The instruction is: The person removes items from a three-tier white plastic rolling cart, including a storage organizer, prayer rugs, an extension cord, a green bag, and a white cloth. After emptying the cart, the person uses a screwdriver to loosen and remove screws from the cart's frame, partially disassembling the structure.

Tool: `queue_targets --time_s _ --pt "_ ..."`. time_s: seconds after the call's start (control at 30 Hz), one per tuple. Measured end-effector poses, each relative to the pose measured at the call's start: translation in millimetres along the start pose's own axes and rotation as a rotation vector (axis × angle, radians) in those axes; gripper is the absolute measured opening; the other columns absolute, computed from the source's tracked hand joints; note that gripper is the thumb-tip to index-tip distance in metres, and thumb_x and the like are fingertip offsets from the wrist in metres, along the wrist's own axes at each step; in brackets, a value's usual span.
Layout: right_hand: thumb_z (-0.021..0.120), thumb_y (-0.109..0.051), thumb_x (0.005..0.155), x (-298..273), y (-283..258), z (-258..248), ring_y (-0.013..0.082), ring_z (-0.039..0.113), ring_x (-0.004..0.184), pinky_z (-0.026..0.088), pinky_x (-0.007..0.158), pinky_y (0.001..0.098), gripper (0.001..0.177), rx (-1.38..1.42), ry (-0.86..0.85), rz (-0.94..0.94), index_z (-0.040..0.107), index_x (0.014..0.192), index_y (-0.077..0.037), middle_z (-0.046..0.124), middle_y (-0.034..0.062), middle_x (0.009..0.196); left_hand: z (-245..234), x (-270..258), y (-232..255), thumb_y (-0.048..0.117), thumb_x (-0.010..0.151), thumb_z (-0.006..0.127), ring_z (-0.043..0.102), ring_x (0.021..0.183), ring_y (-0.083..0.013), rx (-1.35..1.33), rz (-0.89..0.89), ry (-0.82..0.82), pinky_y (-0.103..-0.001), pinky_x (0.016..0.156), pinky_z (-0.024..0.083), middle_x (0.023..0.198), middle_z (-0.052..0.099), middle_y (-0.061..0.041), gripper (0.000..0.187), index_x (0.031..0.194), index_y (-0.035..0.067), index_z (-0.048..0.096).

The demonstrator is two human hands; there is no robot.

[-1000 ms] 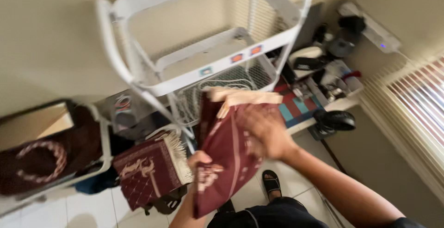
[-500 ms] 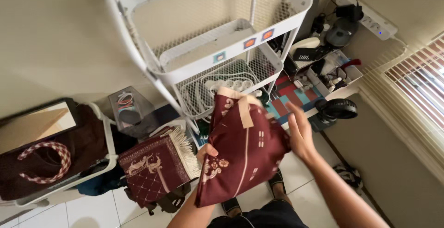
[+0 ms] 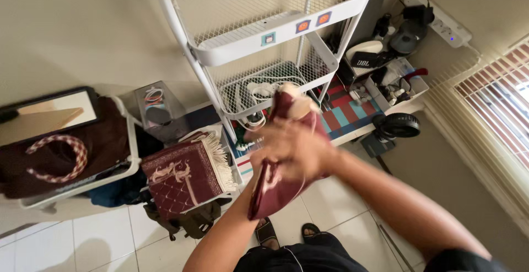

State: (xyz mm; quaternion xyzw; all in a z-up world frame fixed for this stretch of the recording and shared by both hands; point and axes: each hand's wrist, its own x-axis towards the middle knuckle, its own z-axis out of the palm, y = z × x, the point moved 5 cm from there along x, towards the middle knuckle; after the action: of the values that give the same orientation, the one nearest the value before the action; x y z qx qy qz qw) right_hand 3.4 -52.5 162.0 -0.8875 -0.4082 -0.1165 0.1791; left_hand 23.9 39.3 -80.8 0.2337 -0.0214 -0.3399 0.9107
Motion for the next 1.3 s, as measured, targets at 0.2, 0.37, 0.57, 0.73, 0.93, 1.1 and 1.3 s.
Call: queue_targets --time_s 0.2,0.37,0.57,0.73,0.93,1.1,1.3 --pt "0.05 -0.032 0.105 -39.9 87.0 -56.2 0.0394 0.036 0.154 0.019 0.123 0.0648 0.057 -0.1 0.42 0.338 0.053 0.152 -0.001 0.045 0.0201 0.163 7.7 1.5 -6.4 0.026 0.081 0.063 0.062 0.079 -0.0271 0.109 -0.1 0.023 -0.04 0.065 0.05 0.097 0.064 -0.015 0.049 0.122 0.0 0.052" --pt "0.068 -0.055 0.073 -121.2 102.8 46.3 0.0391 0.045 0.136 0.027 0.113 0.0545 0.081 -0.1 0.159 0.137 0.059 0.14 -0.01 0.053 0.017 0.147 11.4 1.9 -18.9 0.024 0.081 0.064 0.062 0.075 -0.0271 0.049 0.026 0.126 -0.039 0.062 0.049 0.093 0.065 -0.015 0.048 0.12 -0.001 0.052" --pt "0.037 -0.072 0.096 -206.6 181.7 150.4 0.0254 0.062 0.118 0.039 0.106 0.0425 0.082 1.745 0.411 0.863 0.051 0.151 -0.014 0.065 0.0105 0.139 4.2 -33.1 -24.7 0.021 0.08 0.065 0.062 0.07 -0.0271 -0.102 0.318 0.332 -0.038 0.059 0.049 0.088 0.066 -0.016 0.046 0.117 -0.002 0.053" --pt "0.06 -0.048 0.097 -221.2 139.5 153.0 0.0316 0.061 0.106 0.047 0.092 0.0463 0.072 1.999 0.3 0.842 0.047 0.152 -0.004 0.064 0.017 0.133 14.7 -52.6 -37.5 0.019 0.079 0.066 0.062 0.066 -0.0272 -0.078 0.318 0.337 -0.037 0.056 0.048 0.084 0.067 -0.016 0.044 0.115 -0.003 0.053" --pt "0.076 -0.014 0.084 -220.8 118.1 84.0 0.0242 0.067 0.117 0.054 0.102 0.0426 0.065 1.594 0.155 1.057 0.053 0.142 0.002 0.068 0.0123 0.132 20.2 -92.0 4.9 0.017 0.08 0.072 0.064 0.062 -0.024 0.621 -0.002 0.581 -0.034 0.05 0.048 0.082 0.07 -0.016 0.047 0.121 -0.002 0.059" --pt "0.082 -0.009 0.075 -218.0 84.6 28.9 0.0275 0.068 0.109 0.053 0.1 0.041 0.064 1.009 -0.007 0.818 0.06 0.132 0.005 0.073 0.0158 0.119 95.0 -127.5 14.6 0.0 0.082 0.075 0.074 0.084 -0.0239 0.959 0.437 0.467 -0.034 0.071 0.063 0.119 0.07 -0.014 0.108 0.158 0.028 0.003" --pt "0.091 -0.008 0.058 -209.7 90.4 5.3 0.0308 0.072 0.088 0.057 0.079 0.0347 0.062 0.305 0.174 0.624 0.064 0.113 0.001 0.071 0.0159 0.096 169.8 -149.7 26.2 0.012 0.071 0.092 0.061 0.118 -0.0317 1.814 0.708 0.559 -0.044 0.1 0.053 0.13 0.062 -0.016 0.064 0.129 0.001 0.066"
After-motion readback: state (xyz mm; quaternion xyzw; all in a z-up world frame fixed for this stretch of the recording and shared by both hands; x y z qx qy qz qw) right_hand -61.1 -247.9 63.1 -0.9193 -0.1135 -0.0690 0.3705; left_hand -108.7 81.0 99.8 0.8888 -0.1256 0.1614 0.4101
